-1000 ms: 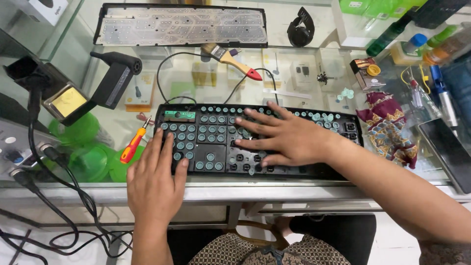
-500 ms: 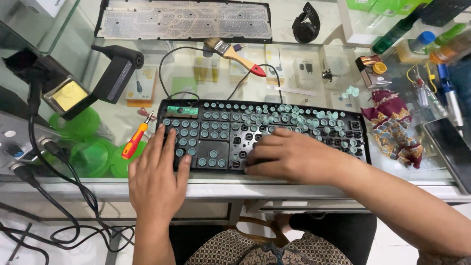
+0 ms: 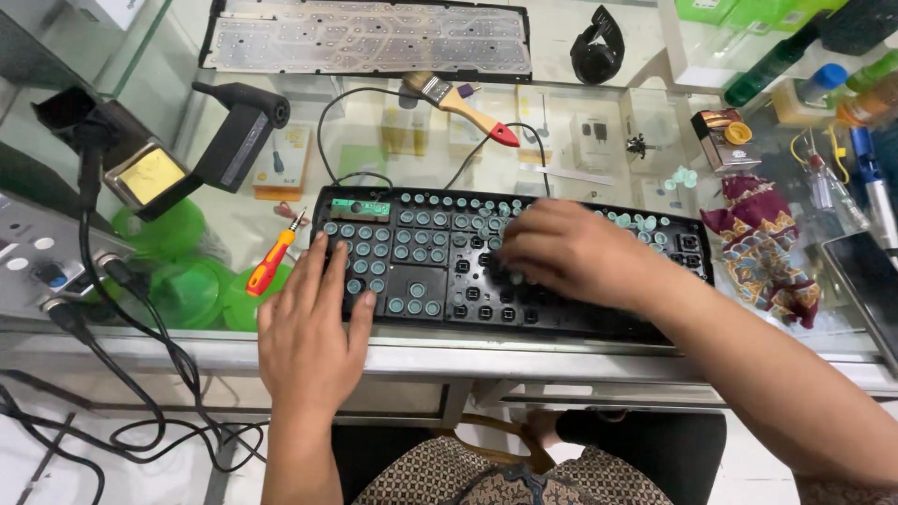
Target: Disassembling a computer keyboard to access internal components using a screwdriver
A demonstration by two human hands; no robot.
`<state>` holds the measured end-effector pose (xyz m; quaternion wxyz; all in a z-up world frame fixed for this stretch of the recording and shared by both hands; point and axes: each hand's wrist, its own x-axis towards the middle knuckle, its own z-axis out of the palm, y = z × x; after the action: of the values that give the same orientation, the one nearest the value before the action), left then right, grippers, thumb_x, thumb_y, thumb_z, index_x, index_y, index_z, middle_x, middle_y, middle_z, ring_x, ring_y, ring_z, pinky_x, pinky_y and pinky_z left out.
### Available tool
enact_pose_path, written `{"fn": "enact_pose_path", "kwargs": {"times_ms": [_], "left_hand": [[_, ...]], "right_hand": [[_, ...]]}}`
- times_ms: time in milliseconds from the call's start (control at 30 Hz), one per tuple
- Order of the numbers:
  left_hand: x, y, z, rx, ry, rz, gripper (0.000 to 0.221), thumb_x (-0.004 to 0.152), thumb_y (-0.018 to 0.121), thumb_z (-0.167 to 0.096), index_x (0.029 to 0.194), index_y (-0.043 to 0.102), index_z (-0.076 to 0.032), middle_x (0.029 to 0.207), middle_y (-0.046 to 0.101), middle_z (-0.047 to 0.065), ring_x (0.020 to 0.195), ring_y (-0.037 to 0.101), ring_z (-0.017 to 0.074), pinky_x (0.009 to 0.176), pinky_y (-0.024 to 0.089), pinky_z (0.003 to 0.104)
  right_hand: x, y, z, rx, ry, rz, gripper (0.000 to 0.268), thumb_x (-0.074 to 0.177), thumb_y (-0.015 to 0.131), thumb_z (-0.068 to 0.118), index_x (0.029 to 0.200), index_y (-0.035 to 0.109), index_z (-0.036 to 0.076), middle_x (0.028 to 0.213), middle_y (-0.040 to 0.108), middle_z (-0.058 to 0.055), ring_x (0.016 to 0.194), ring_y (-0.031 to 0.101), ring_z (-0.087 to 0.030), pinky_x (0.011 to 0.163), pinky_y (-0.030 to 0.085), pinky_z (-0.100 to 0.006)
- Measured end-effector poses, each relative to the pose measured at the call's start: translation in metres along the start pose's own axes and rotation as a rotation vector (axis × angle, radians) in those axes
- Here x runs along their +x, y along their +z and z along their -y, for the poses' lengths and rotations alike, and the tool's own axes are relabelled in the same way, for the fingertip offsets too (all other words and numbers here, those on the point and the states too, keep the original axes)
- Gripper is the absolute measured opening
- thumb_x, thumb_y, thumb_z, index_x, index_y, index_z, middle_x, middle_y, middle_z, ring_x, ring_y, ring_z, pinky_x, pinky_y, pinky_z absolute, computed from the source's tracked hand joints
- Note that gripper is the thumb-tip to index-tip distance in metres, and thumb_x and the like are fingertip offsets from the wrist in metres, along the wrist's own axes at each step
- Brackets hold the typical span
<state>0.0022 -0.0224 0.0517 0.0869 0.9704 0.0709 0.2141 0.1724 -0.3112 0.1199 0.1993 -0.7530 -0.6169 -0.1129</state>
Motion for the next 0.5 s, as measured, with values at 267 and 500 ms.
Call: {"fn": "enact_pose_path", "kwargs": {"times_ms": [267, 500], "left_hand": [[0.003, -0.012, -0.006, -0.113, -0.004, 0.043, 0.061, 0.111, 0.028, -0.045, 0.164, 0.037, -0.014, 0.170, 0.034, 0.016, 0.146, 0.047, 0.0347, 0.104, 0.038, 0.052], [0.000, -0.007, 0.000, -0.179, 0.031, -0.009, 0.070, 0.111, 0.017, -0.050, 0.169, 0.014, -0.009, 0.172, 0.026, 0.021, 0.150, 0.043, 0.0330, 0.105, 0.037, 0.048]], "right_hand": [[0.029, -0.007, 0.028, -0.246, -0.012, 0.001, 0.032, 0.094, 0.073, 0.018, 0.124, 0.071, 0.009, 0.127, 0.069, -0.012, 0.124, 0.064, -0.034, 0.090, 0.054, -0.045], [0.050, 0.036, 0.077, 0.222, -0.257, 0.362, 0.080, 0.104, 0.034, 0.065, 0.159, 0.038, 0.007, 0.165, 0.042, -0.017, 0.153, 0.034, -0.040, 0.119, 0.028, -0.063]]}}
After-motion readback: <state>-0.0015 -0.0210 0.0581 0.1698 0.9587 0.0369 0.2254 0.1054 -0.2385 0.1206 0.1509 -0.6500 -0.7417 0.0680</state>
